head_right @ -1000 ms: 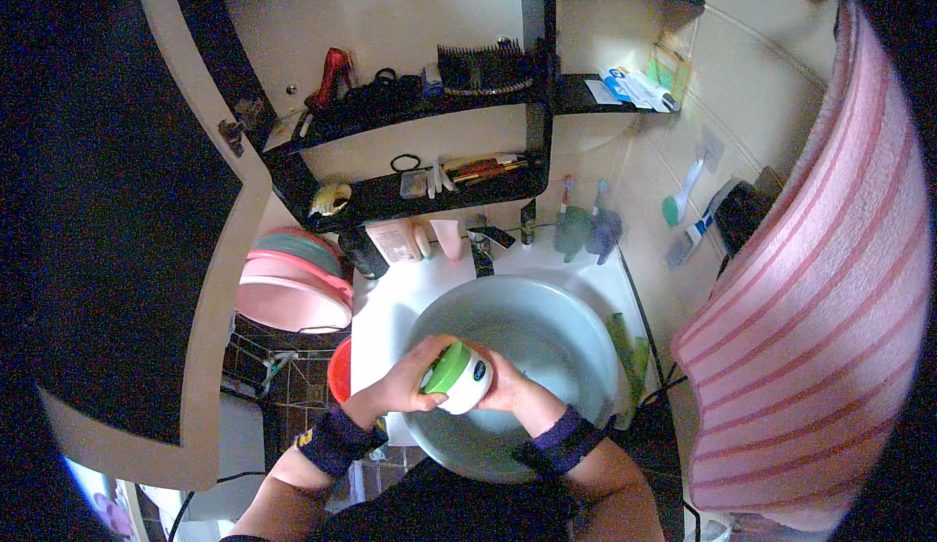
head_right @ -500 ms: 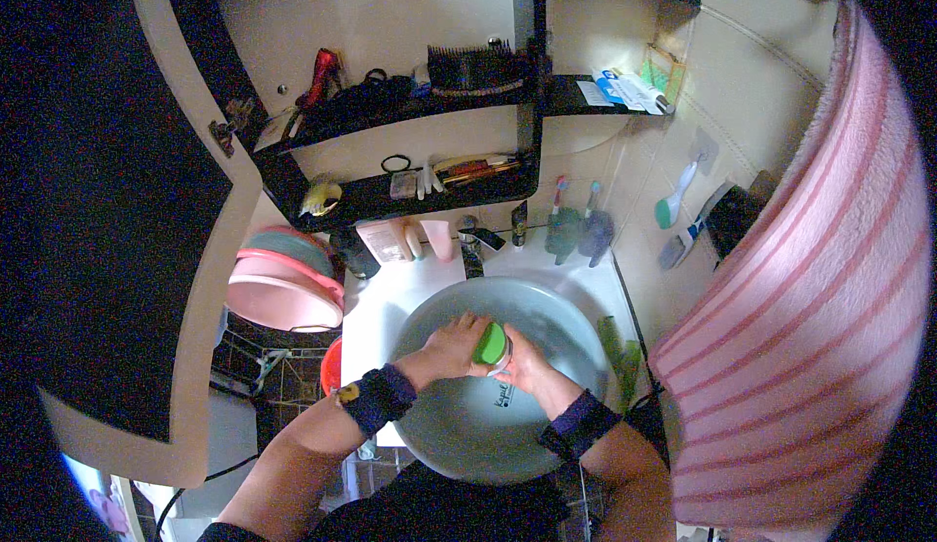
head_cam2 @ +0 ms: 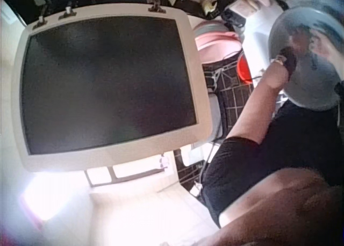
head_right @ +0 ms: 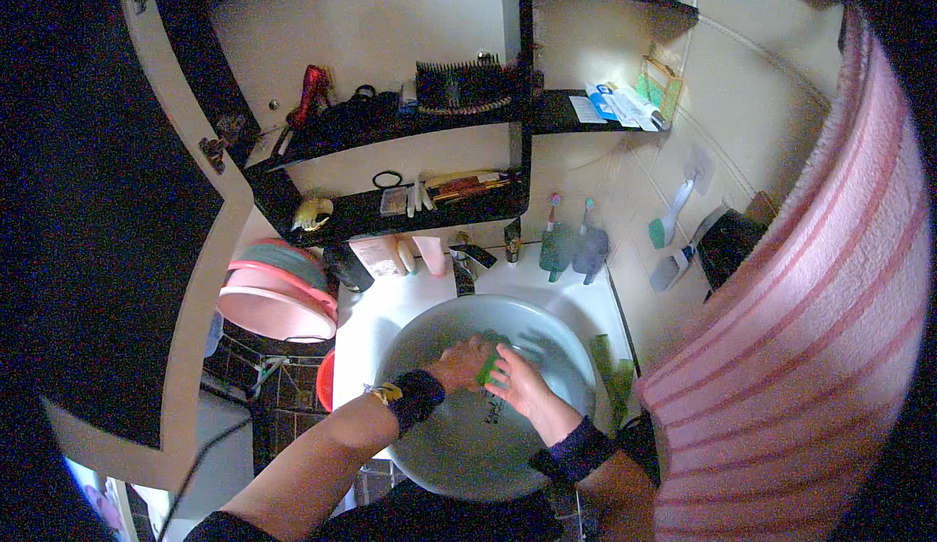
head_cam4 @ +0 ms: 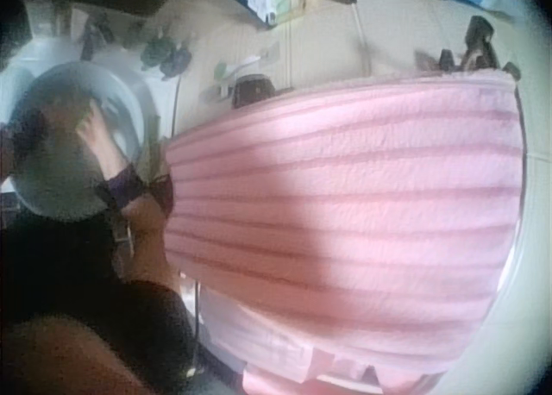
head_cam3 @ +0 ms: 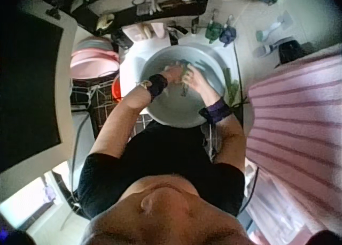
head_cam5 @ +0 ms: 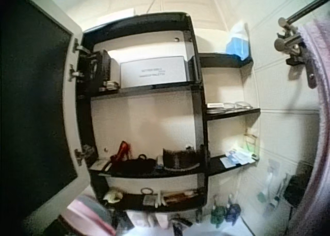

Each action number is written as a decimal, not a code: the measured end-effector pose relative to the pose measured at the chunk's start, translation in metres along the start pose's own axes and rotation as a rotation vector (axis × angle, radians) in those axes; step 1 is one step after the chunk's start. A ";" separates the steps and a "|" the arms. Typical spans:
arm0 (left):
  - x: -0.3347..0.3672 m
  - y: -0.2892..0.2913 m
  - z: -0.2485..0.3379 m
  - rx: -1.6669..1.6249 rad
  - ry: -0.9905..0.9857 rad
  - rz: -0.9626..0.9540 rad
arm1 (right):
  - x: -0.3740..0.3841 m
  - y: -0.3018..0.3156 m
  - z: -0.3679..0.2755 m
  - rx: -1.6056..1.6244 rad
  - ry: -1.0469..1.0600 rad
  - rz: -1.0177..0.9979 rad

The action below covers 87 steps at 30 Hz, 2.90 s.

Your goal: The person picks up several hair ties from a basin and wipes them individually using a cloth, then places them back into the basin and wipes down a shelf and the surrounding area.

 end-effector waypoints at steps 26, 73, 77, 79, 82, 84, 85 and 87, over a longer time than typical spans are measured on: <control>-0.198 0.162 -0.057 -0.136 0.271 1.217 | 0.111 -0.226 -0.095 -0.115 0.259 -0.372; -0.236 0.136 -0.020 -0.058 0.143 1.167 | 0.126 -0.244 -0.054 -0.531 0.398 -0.387; -0.233 0.102 0.008 -0.094 0.004 1.076 | 0.065 -0.203 -0.028 -0.663 0.227 -0.275; -0.232 0.082 0.017 -0.185 -0.031 0.971 | 0.043 -0.183 -0.011 -0.712 0.172 -0.293; -0.229 0.057 0.023 -0.234 -0.071 0.732 | 0.026 -0.150 0.015 -0.756 0.030 -0.313; -0.218 0.035 0.024 -0.244 -0.120 0.548 | 0.032 -0.116 0.035 -0.874 -0.100 -0.337; -0.213 0.025 0.026 -0.243 -0.153 0.456 | 0.034 -0.099 0.045 -0.932 -0.159 -0.344; -0.213 0.014 0.035 -0.228 -0.196 0.351 | 0.023 -0.099 0.057 -0.973 -0.227 -0.290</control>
Point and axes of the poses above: each hand's wrist, its own x-axis towards the middle knuckle, its own y-axis out of the back of the hand, z = x × y, the point moved 2 cm from there along x, towards the middle knuckle, and after that the axes turned 10 degrees about -z, right-handed, at the moved point
